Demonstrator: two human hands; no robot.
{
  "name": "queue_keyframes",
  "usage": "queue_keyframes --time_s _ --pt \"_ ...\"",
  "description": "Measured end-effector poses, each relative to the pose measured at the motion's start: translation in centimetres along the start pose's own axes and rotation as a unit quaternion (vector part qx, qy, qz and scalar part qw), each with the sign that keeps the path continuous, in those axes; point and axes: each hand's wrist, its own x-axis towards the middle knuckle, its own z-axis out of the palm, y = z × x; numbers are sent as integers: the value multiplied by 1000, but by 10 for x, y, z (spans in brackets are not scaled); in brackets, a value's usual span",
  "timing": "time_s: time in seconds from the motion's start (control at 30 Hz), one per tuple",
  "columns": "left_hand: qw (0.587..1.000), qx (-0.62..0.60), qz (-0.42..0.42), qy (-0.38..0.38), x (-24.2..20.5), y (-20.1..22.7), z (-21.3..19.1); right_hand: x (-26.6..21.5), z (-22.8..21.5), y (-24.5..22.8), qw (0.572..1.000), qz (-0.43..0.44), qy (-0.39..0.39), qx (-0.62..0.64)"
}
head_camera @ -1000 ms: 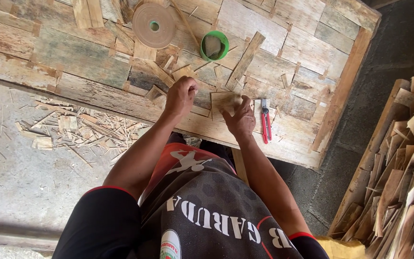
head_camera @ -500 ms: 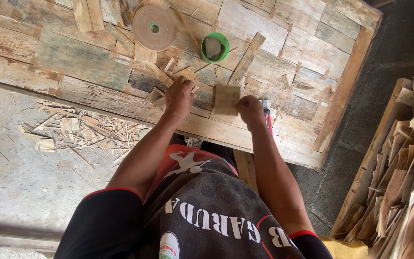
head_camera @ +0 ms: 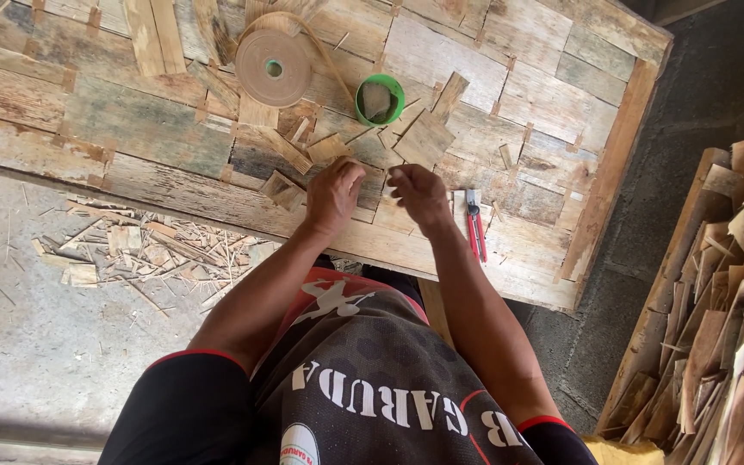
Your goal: The person is cutting small wood veneer strips with a utility knife and applying gummed tape to join them onto a wooden panel.
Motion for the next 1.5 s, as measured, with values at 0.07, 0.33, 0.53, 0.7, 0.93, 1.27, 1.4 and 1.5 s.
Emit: queue_keyframes --time_s 0.07,0.33,0.53,0.7,0.93,1.27,1.4,1.5 --pt "999 -8 31 43 5 11 -8 2 10 -5 999 -12 -27 35" --pt "990 -7 92 106 22 31 -25 17 16 -9 985 -43 -65 155" --pt "957 -254 -112 83 36 28 -27 20 13 -27 979 -89 -48 175" --pt "899 -379 -219 27 57 36 -38 20 16 -44 976 -100 -54 185" --pt "873 -408 -249 90 79 32 -24 50 20 -48 972 -123 -14 198" --pt "962 -173 -102 183 109 19 -6 86 30 -79 963 -133 197 -125" --pt "968 -95 -116 202 111 20 -2 92 33 -82 947 -109 236 -188" --pt "953 -119 -203 191 114 14 14 97 34 -78 946 -87 240 -199"
